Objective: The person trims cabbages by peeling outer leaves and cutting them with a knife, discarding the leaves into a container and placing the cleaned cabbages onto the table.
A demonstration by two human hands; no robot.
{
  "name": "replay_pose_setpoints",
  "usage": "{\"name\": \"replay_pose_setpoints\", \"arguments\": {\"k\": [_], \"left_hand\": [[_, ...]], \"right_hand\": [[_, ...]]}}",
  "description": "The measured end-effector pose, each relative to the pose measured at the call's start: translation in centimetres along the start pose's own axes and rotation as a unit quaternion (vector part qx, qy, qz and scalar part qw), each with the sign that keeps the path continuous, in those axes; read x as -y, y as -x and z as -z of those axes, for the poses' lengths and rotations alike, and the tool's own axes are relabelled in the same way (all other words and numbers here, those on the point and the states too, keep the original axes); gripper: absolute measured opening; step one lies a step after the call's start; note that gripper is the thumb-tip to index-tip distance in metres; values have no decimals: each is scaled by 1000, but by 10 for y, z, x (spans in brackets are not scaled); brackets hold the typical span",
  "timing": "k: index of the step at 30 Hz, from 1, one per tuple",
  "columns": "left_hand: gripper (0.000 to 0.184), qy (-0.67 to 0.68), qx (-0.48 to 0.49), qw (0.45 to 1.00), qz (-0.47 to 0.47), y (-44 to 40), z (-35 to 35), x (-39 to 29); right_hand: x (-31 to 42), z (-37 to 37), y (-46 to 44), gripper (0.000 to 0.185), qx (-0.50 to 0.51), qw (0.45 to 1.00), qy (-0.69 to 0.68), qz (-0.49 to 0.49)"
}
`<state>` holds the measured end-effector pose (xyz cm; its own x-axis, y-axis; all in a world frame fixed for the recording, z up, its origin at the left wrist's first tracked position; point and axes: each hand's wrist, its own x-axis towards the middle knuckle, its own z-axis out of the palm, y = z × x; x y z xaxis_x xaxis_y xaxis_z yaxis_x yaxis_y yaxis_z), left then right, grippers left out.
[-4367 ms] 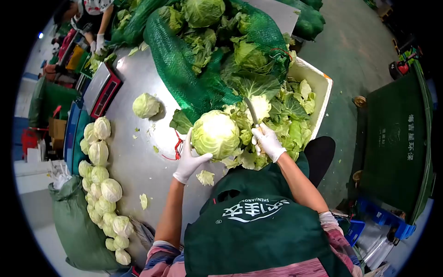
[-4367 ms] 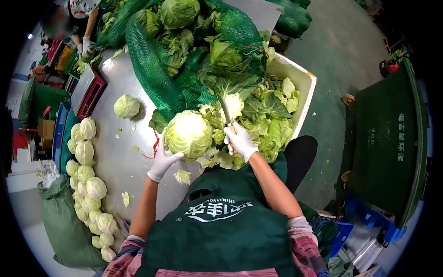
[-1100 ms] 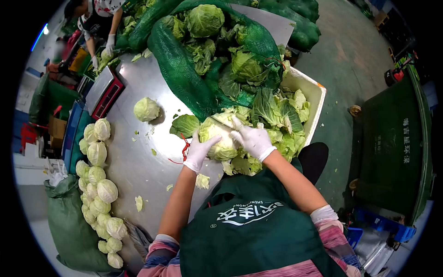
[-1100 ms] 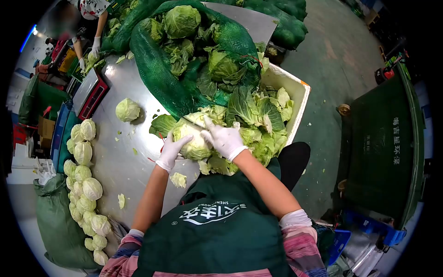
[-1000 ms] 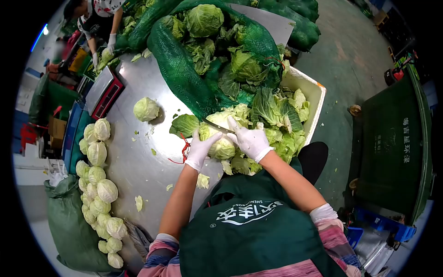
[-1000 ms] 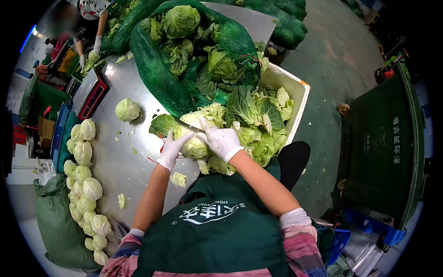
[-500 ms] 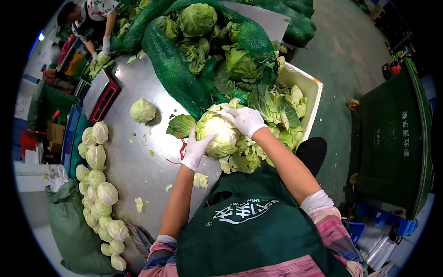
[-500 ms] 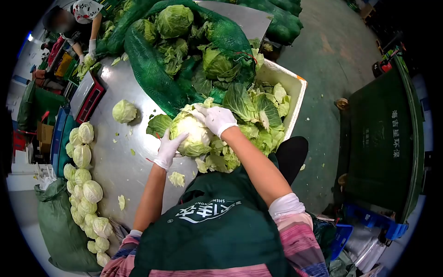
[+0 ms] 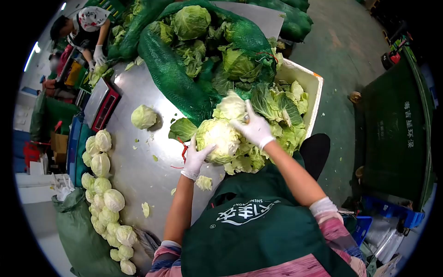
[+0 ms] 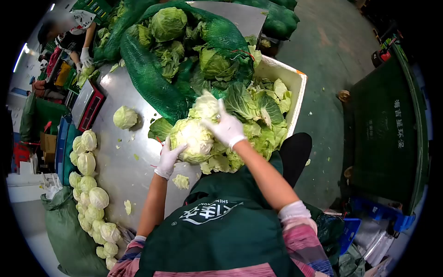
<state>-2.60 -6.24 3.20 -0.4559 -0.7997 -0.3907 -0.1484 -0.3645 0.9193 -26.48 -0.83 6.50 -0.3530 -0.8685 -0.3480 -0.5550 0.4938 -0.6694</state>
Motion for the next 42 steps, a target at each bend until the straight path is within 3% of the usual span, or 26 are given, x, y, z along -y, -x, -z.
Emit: {"name": "replay_pose_setpoints", "arguments": {"k": [2, 3, 5, 11, 12, 16, 19, 21, 23, 25, 27, 30, 33, 35, 37, 39, 42], "left_hand": [[82, 2, -8, 1000, 14, -1, -4, 0], [81, 6, -3, 1000, 13, 0, -4, -1], [80, 11, 1, 1000, 10, -1, -2, -3], [77, 31, 27, 999, 4, 2, 5, -1], [77, 32, 30, 999, 7, 2, 6, 0], [74, 39, 31, 998, 25, 4, 8, -5], [73, 38, 33, 999, -5, -3, 13, 7], [72, 48, 30, 998, 9, 0, 11, 4], [73, 48, 26, 998, 9, 2, 9, 4], [74, 45, 33, 998, 8, 0, 10, 4], [75, 38, 44, 998, 5, -1, 13, 1], [77, 32, 52, 998, 20, 0, 15, 0], [77, 28, 42, 999, 10, 0, 19, 14], [76, 87, 36, 996, -2, -5, 23, 20], [76, 91, 34, 995, 14, 1, 18, 9], [76, 93, 34, 995, 27, 1, 15, 6], [76, 53, 37, 998, 7, -1, 17, 10]], "right_hand": [[10, -16, 22, 109, -2, 998, 36, 52], [9, -26, 21, 102, 10, 998, 51, 47], [0, -32, 15, 86, -27, 994, -72, 74], [-15, -23, -13, 55, 49, 991, -69, 108], [-24, -26, -16, 50, 19, 983, -129, 128], [-32, -20, -21, 56, 74, 981, -143, 108], [4, -5, 0, 78, 56, 993, -39, 101], [16, -20, 15, 81, -17, 995, 0, 99], [9, -28, 13, 79, -62, 992, 18, 111], [3, -13, 4, 75, 84, 989, -64, 105], [-6, -16, -4, 66, 45, 982, -107, 147], [-11, -14, -11, 69, 80, 993, -2, 82], [-4, -15, -6, 62, 65, 989, -83, 108], [15, -10, 10, 76, 58, 995, -53, 67], [20, -30, 19, 75, -28, 994, 33, 99], [31, -19, 18, 78, 24, 998, 35, 54], [13, -18, 3, 64, 38, 998, 17, 39]]}}
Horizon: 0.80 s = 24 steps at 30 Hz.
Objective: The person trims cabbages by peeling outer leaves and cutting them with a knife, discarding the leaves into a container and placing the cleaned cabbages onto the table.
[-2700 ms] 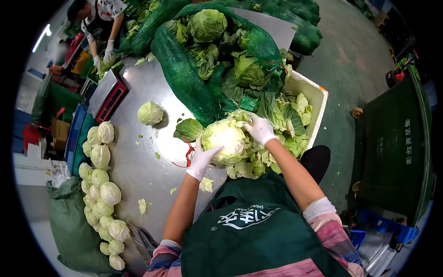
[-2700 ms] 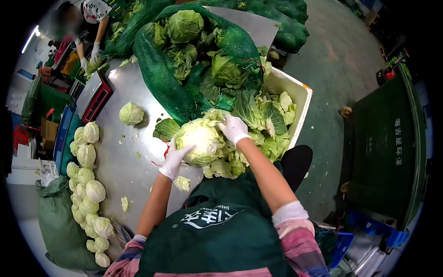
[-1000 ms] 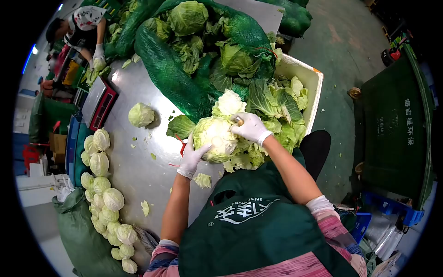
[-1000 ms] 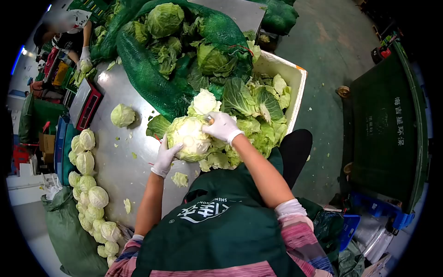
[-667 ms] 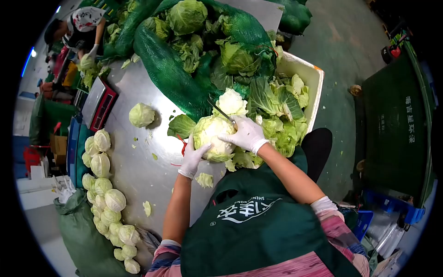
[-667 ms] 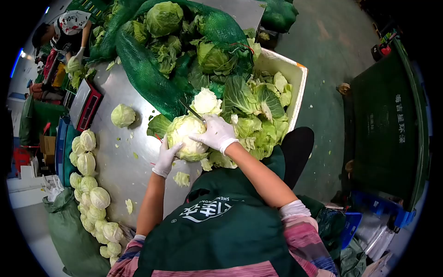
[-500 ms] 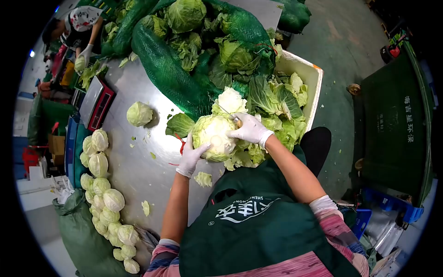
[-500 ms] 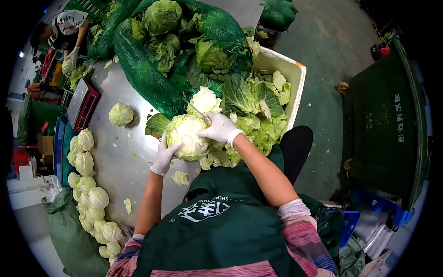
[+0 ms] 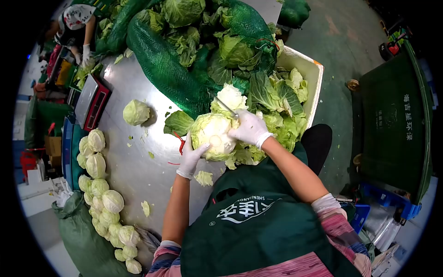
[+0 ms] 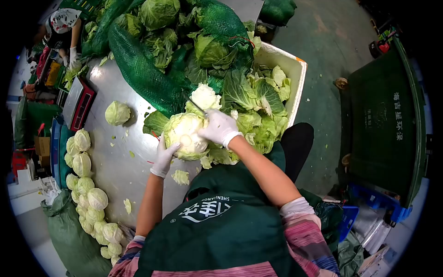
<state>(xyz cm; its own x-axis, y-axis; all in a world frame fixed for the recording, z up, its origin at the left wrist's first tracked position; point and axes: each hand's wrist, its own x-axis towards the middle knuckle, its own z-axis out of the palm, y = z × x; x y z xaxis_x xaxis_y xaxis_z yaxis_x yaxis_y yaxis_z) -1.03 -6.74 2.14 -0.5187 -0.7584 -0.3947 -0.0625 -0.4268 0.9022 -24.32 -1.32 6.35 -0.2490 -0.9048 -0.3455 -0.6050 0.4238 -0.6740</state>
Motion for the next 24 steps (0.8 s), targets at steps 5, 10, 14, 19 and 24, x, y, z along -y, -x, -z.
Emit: {"name": "replay_pose_setpoints", "arguments": {"k": [5, 10, 14, 19, 24], "left_hand": [[74, 29, 9, 999, 18, -1, 11, 5], [71, 96, 8, 995, 27, -4, 25, 20], [69, 131, 22, 990, 41, -2, 36, 26], [71, 54, -26, 998, 33, 14, 53, 22], [73, 27, -186, 962, 199, 41, 25, -35]], "right_hand": [[-44, -5, -22, 57, -5, 999, -49, -2], [-26, -27, -25, 56, -79, 996, 38, -33], [-38, -46, -38, 52, -89, 993, 53, -60], [-41, -55, -42, 51, -95, 992, 80, -35], [-27, -57, -5, 50, -147, 985, 80, 41]]}}
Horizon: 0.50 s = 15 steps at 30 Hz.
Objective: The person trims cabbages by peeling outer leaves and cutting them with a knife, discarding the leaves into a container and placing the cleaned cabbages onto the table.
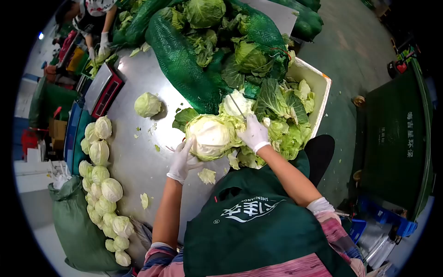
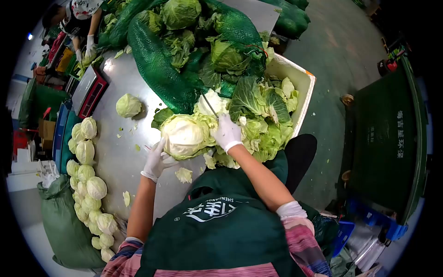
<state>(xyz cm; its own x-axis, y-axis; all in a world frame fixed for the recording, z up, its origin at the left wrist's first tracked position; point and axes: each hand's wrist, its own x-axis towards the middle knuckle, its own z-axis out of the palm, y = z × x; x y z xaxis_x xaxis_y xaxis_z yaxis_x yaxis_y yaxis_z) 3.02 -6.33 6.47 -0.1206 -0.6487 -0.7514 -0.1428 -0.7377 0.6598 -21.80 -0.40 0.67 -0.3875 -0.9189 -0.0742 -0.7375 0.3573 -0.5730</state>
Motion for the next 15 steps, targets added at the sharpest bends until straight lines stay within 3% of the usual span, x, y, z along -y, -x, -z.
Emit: {"name": "replay_pose_setpoints", "arguments": {"k": [3, 4, 7, 10, 13, 15], "left_hand": [[89, 45, 23, 997, -66, -25, -21, 20], [91, 62, -44, 991, -110, -33, -30, 29], [89, 73, -47, 986, -144, -13, -45, 25], [84, 62, 4, 973, -223, -31, -34, 47], [83, 56, -30, 958, -278, -11, -49, 57], [84, 62, -46, 957, -279, -3, -56, 62]], "right_hand": [[15, 19, 13, 60, -15, 1000, -24, 9], [27, 28, 16, 61, -26, 999, -39, 14], [43, 24, 14, 61, -105, 991, -51, 57], [35, 6, 3, 55, -61, 997, -38, 28], [21, -5, -2, 45, -57, 996, -45, 55], [6, -13, -9, 43, 6, 1000, 2, 20]]}}
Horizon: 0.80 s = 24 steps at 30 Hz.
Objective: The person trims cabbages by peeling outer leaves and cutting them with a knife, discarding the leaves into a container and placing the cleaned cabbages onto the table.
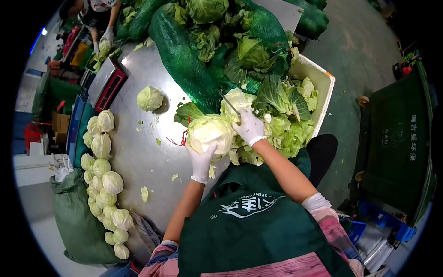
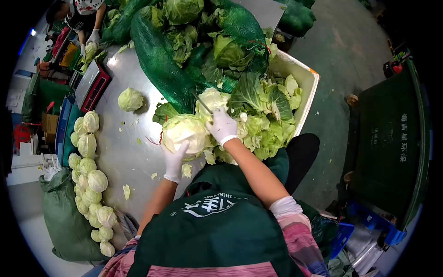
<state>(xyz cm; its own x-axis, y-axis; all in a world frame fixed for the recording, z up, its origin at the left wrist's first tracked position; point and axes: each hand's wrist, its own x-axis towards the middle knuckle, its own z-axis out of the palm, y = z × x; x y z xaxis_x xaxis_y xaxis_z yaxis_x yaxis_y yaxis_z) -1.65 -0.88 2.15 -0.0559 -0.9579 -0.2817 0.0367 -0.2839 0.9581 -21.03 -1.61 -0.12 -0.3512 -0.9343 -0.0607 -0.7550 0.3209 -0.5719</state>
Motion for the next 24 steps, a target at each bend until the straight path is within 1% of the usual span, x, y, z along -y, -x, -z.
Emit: {"name": "replay_pose_setpoints", "arguments": {"k": [1, 2, 3, 4, 5, 6, 7, 8, 9, 10, 11, 12, 13, 14, 15, 16, 17, 24], "left_hand": [[86, -8, 20, 999, -36, 3, 1, 6], [87, -16, 37, 997, -71, 5, 0, 2], [89, 13, 47, 997, -53, 6, 0, -2], [89, 16, 41, 998, -54, 8, 1, -6], [93, 10, 67, 997, -37, 6, 0, -16], [97, 5, 94, 995, -22, 2, -3, -21], [97, 10, 93, 995, -24, -1, -7, -19], [109, -67, 75, 992, -80, -3, -12, -18], [121, -143, 59, 979, -134, -5, -16, -18], [121, -141, 62, 979, -131, -8, -19, -18], [125, -220, 58, 964, -136, -10, -25, -26], [130, -298, 53, 943, -140, -12, -30, -32], [126, -349, 49, 925, -140, -14, -33, -35], [126, -347, 48, 926, -141, -15, -37, -38], [122, -379, 44, 911, -155, -15, -42, -42], [119, -411, 40, 895, -167, -14, -44, -43], [113, -409, 28, 893, -185, -14, -44, -39], [109, -410, 24, 895, -171, -17, -45, -36]], "right_hand": [[-14, -2, -2, 41, 36, 999, -5, -14], [-20, 3, -4, 47, 56, 998, -13, -12], [-24, 5, -3, 51, 45, 999, -27, -9], [-27, 7, 1, 56, 37, 999, -39, -5], [-24, 16, 6, 56, 39, 999, -36, -1], [-18, 32, 9, 59, 19, 999, -24, -12], [-14, 44, 11, 62, 0, 1000, -12, -24], [-14, 49, 13, 62, 1, 1000, -9, -24], [-14, 53, 16, 59, -8, 997, -70, 23], [-15, 58, 19, 57, -16, 989, -130, 69], [-4, 75, 24, 55, 42, 992, -94, 69], [-9, 66, 26, 58, 2, 987, -59, 151], [-4, 67, 29, 59, 4, 984, -30, 174], [2, 67, 30, 60, 4, 980, -2, 199], [6, 67, 29, 60, 3, 980, -1, 201], [10, 65, 29, 62, 20, 980, 34, 193], [13, 64, 28, 64, 37, 980, 69, 186], [18, 64, 25, 65, 44, 967, 117, 220]]}}
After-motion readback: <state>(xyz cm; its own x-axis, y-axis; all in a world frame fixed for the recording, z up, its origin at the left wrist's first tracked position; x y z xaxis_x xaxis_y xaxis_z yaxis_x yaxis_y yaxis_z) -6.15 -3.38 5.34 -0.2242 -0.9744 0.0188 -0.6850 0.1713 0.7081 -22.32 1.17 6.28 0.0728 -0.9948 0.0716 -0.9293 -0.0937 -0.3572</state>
